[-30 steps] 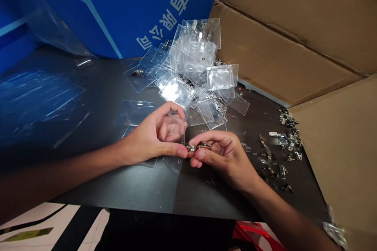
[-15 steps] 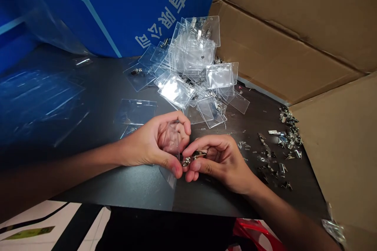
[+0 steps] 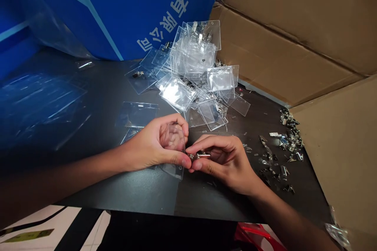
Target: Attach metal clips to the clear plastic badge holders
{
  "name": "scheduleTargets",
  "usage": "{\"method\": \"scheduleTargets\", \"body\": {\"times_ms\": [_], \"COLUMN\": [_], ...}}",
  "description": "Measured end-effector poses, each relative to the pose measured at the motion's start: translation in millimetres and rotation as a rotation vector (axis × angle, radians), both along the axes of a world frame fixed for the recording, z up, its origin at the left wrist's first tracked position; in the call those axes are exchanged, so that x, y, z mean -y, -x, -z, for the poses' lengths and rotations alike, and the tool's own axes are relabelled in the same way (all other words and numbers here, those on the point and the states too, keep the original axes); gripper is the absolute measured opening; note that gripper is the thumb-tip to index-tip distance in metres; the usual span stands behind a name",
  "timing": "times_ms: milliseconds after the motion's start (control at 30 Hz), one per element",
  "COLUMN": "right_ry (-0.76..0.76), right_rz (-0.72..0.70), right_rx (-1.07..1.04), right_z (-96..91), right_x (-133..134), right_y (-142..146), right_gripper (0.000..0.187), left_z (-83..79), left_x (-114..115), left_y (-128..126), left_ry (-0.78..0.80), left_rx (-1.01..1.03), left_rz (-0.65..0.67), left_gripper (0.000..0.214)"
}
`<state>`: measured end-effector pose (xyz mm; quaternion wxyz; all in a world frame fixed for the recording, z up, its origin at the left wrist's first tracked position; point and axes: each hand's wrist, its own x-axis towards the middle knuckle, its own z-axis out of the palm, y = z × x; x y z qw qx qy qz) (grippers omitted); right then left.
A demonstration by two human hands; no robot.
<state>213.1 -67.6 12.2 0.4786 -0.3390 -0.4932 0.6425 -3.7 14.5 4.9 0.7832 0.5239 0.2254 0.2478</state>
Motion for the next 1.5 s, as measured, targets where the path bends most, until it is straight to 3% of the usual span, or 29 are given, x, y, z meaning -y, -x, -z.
{"method": "scheduleTargets", "body": {"times_ms": [133, 267, 367, 567, 833, 1000, 1267, 1400, 1500], "right_ry": [-0.218, -0.302, -0.262, -0.179, -0.21, -0.203, 0.004, 0.096, 0.042], "right_rz": [0.105, 0.171, 0.223, 0.234, 0.285, 0.339, 0.51, 0.526, 0.634], "right_rx": [0.11, 0.185, 0.23, 0.234, 0.273, 0.218, -0.066, 0.106, 0.323], "right_z": [1.1, 5.3, 5.6, 4.9, 12.5, 11.8, 0.0, -17.3, -30.7], "right_x": [-4, -3, 0, 2, 5, 2, -14, -33, -73], "right_y": [0, 1, 3, 6, 10, 10, -6, -25, -49], "right_gripper": [0.025, 0.014, 0.011, 0.03, 0.022, 0.012, 0.039, 0.04, 0.04], "left_z": [-6.2, -8.0, -6.7, -7.9, -4.9, -6.5, 2.1, -2.0, -2.8], "left_x": [1, 6, 10, 13, 15, 14, 11, 15, 15], "left_y": [-1, -2, -3, -3, -2, -3, -3, -2, -1], "left_ry": [-0.083, -0.143, -0.163, -0.282, -0.483, -0.434, -0.424, -0.474, -0.59], "left_rx": [-0.085, -0.11, -0.109, -0.157, -0.247, -0.272, -0.357, -0.398, -0.394], "left_rz": [-0.098, -0.164, -0.157, -0.155, -0.1, -0.075, -0.025, 0.011, -0.01], "left_gripper": [0.051, 0.052, 0.051, 0.041, 0.018, 0.023, 0.032, 0.033, 0.032]}}
